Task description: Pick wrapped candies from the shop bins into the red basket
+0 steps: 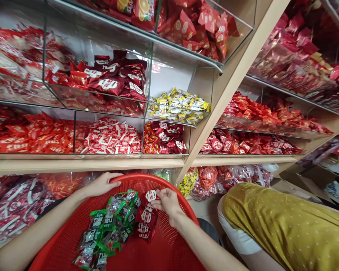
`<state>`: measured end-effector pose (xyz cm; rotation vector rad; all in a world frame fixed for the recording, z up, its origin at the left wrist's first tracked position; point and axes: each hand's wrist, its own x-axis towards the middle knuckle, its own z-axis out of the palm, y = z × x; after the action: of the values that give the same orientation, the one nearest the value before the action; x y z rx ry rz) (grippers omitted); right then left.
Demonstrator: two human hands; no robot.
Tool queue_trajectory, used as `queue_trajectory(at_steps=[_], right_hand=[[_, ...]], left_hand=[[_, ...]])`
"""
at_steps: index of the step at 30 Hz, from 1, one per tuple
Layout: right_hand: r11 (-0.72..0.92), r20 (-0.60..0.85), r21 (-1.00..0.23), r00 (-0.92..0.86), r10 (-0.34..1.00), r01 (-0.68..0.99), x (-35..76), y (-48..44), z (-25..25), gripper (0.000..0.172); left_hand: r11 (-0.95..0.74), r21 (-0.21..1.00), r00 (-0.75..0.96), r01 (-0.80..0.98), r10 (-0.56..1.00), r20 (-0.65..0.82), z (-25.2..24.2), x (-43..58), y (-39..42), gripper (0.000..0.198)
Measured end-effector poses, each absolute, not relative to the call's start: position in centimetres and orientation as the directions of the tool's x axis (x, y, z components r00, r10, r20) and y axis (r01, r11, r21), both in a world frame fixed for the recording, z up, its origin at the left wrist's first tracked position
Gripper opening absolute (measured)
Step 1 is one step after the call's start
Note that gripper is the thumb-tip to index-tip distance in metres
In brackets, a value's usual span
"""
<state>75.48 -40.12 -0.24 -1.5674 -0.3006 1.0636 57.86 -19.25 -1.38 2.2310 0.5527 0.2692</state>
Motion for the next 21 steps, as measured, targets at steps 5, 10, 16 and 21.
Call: queue_trajectory(at_steps=[5, 10, 16, 21], right_hand=[[-0.282, -0.572, -0.804, 0.55, 0.608, -0.524, 75.0, -39.7, -3.4, 0.016], [-0.296, -0.574, -0.805, 0.548, 0.608, -0.514, 75.4, -39.4, -4.3, 0.02], [-0.429, -0.586, -0.81, 0.559, 0.587, -0.399, 75.5, -39.7, -5.1, 0.019], [-0.53, -0.56, -0.813, 0.57, 0.601, -0.24, 76.1, -40.9, -4.7, 0.021]], left_hand=[[-0.582, 0.751, 0.874, 0.312, 0.485, 0.013, -1.4, 57.7, -19.2, 0.038], [-0.568, 0.76, 0.877, 0.314, 0.481, -0.002, -1.3, 57.6, -19.2, 0.039], [-0.575, 0.759, 0.882, 0.306, 0.471, 0.001, -1.2, 57.7, -19.3, 0.041], [-0.589, 0.743, 0.875, 0.317, 0.484, 0.009, -1.3, 57.6, -19.1, 0.042]])
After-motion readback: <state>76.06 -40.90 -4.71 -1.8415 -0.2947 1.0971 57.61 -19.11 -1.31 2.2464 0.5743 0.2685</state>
